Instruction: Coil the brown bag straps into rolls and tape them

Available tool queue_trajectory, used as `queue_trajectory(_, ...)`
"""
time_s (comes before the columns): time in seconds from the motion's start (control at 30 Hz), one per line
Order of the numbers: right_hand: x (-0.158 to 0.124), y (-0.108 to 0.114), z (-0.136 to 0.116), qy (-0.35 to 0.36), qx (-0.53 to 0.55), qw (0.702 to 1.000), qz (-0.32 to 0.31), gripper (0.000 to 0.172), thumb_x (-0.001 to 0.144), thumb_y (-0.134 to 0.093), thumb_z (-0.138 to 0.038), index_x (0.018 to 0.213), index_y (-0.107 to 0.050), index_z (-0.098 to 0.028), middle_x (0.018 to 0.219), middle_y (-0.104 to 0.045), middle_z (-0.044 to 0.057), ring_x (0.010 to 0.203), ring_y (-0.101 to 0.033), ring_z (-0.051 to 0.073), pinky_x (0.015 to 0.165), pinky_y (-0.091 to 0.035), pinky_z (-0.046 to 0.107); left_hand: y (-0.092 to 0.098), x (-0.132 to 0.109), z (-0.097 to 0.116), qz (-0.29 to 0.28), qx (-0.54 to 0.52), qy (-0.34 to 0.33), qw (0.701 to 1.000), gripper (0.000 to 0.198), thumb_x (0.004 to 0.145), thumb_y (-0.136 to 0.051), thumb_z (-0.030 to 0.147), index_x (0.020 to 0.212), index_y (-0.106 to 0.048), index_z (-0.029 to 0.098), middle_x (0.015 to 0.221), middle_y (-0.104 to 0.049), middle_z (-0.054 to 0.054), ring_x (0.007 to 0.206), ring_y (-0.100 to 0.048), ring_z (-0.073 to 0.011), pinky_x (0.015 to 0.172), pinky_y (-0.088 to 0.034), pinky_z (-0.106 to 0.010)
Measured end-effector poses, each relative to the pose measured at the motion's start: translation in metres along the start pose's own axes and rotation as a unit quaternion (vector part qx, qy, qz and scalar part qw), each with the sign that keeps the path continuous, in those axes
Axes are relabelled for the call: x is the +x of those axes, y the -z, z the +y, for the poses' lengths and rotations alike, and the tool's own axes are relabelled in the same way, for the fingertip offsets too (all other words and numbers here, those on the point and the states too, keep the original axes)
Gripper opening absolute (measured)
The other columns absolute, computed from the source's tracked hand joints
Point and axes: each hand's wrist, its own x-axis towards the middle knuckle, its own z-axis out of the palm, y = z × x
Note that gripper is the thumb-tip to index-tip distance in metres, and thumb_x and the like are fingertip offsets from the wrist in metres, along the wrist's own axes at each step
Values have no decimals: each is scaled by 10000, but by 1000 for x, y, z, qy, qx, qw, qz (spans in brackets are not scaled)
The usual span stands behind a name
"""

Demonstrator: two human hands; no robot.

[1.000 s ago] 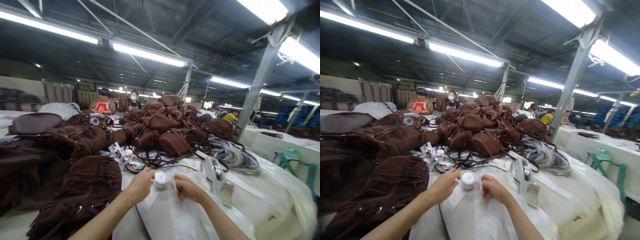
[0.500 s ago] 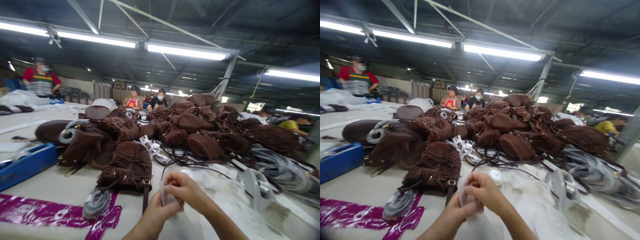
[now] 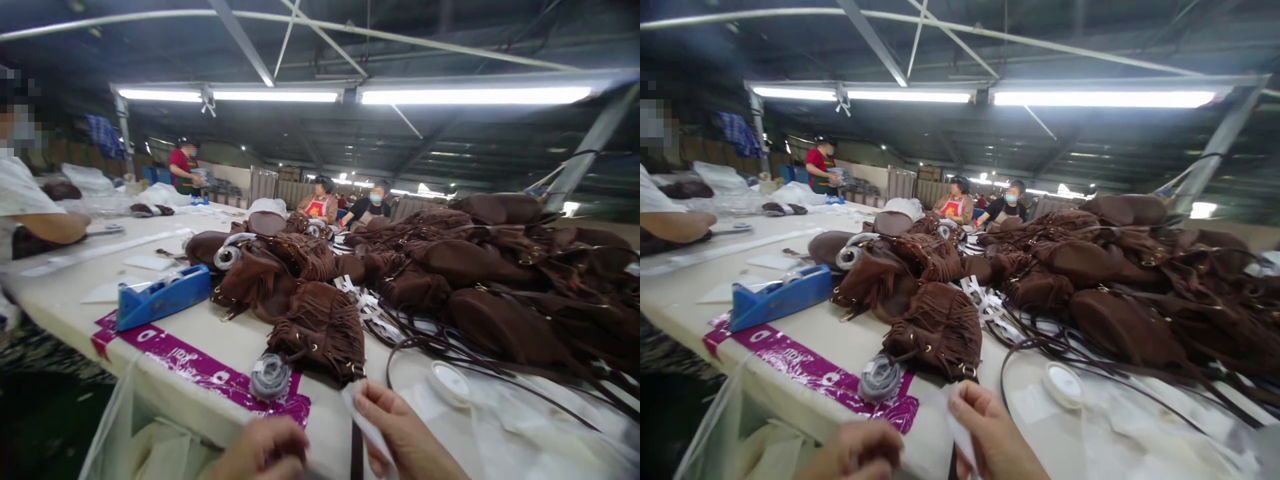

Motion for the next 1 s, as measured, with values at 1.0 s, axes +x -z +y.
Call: queue_trajectory(1.0,38,4,26,7,-191,981,15,343,683,-663,-496,696,-476,-208,600,-416,-61,559,-357,107,525,-239,232,69,82,10,70,415,-41,906,201,771,-415,125,880,-566,200,937,-630,-56,938,-568,-214,849,-422,-306)
